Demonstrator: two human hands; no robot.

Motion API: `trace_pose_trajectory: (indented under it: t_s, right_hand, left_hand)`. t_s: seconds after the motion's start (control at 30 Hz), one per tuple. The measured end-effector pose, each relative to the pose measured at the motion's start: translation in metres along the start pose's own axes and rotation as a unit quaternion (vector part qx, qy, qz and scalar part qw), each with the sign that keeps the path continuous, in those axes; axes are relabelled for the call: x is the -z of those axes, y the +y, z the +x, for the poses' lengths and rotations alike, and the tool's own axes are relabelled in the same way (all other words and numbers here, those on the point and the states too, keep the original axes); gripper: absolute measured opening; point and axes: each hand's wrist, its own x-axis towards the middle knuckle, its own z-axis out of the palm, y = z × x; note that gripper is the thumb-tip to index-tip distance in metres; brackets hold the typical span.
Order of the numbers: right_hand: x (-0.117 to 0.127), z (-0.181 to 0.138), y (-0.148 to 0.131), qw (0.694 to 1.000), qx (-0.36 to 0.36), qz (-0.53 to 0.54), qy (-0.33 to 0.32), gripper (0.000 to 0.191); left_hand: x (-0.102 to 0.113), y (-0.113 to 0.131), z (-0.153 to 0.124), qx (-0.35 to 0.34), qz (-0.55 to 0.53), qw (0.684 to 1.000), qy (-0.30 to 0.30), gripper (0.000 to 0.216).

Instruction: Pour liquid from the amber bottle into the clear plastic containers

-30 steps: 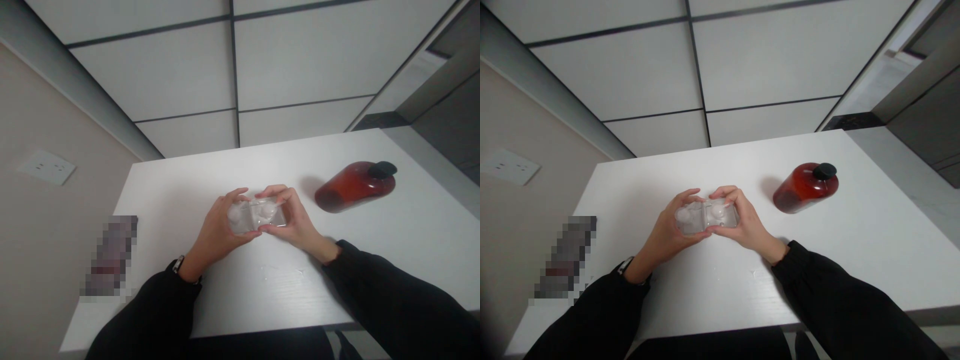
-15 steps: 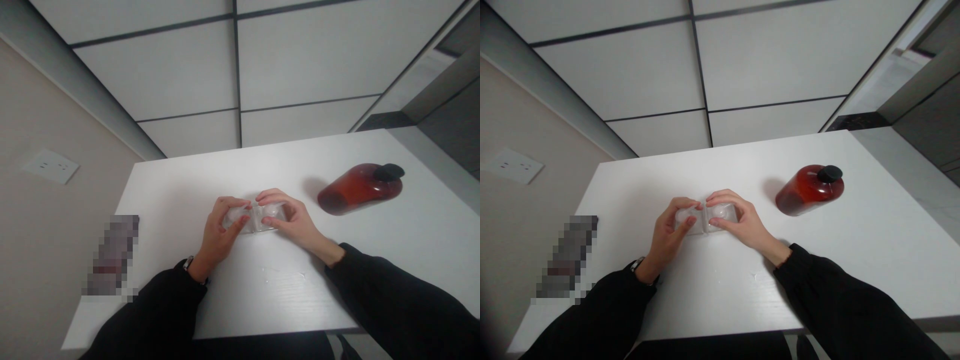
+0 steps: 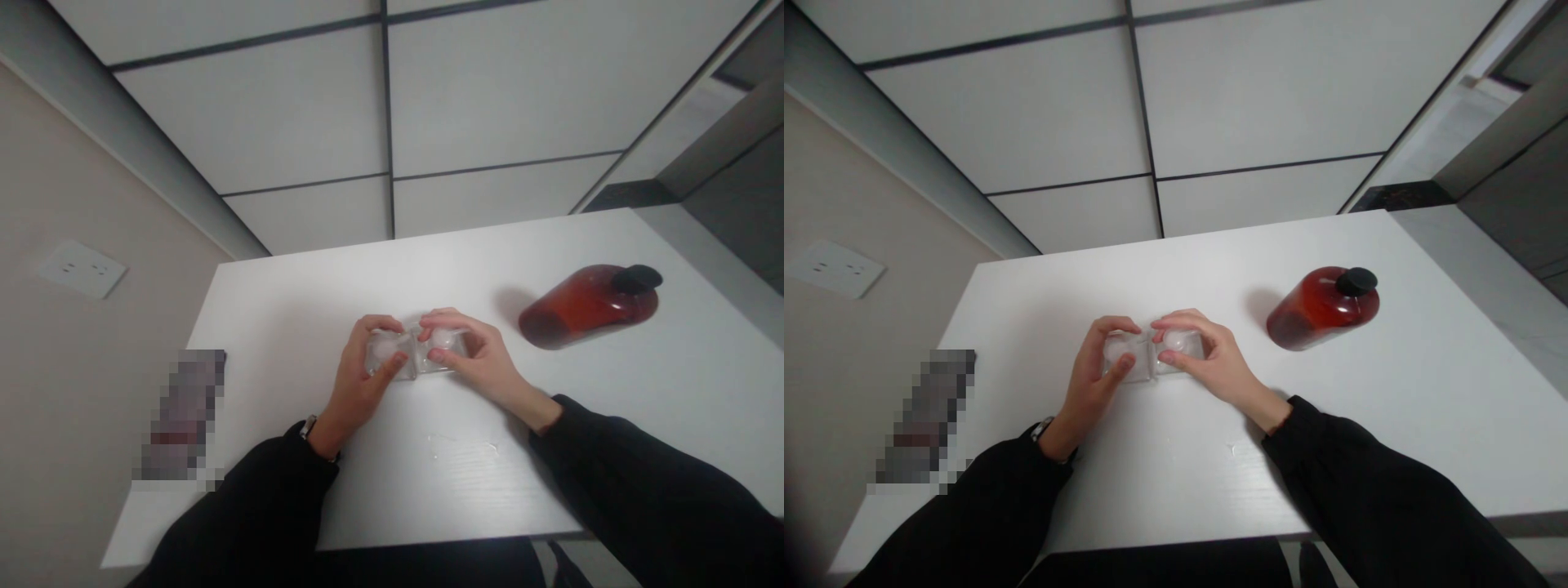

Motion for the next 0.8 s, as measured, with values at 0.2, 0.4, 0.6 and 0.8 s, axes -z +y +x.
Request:
trace_pose_trajectory:
  t_s: [0.2,0.4,0.6,0.8]
  right_hand:
    - [0.004,0.001,0.0,0.999,0.012,-0.019,-0.03,0.03]
    - [0.005,0.001,0.002,0.999,0.024,0.005,-0.043,0.032]
    - [0.004,0.001,0.005,0.998,0.045,-0.004,-0.05,0.036]
    - [0.018,-0.005,-0.007,0.996,0.052,-0.062,-0.043,0.075]
  left_hand:
    - [-0.002,0.0,-0.002,-0.007,-0.024,1.0,0.014,0.03]
    - [0.002,0.004,-0.003,-0.017,0.001,1.0,-0.009,0.035]
    - [-0.002,-0.003,-0.001,-0.028,0.019,0.999,0.011,0.036]
    - [0.009,-0.007,0.003,-0.028,0.041,0.999,-0.006,0.062]
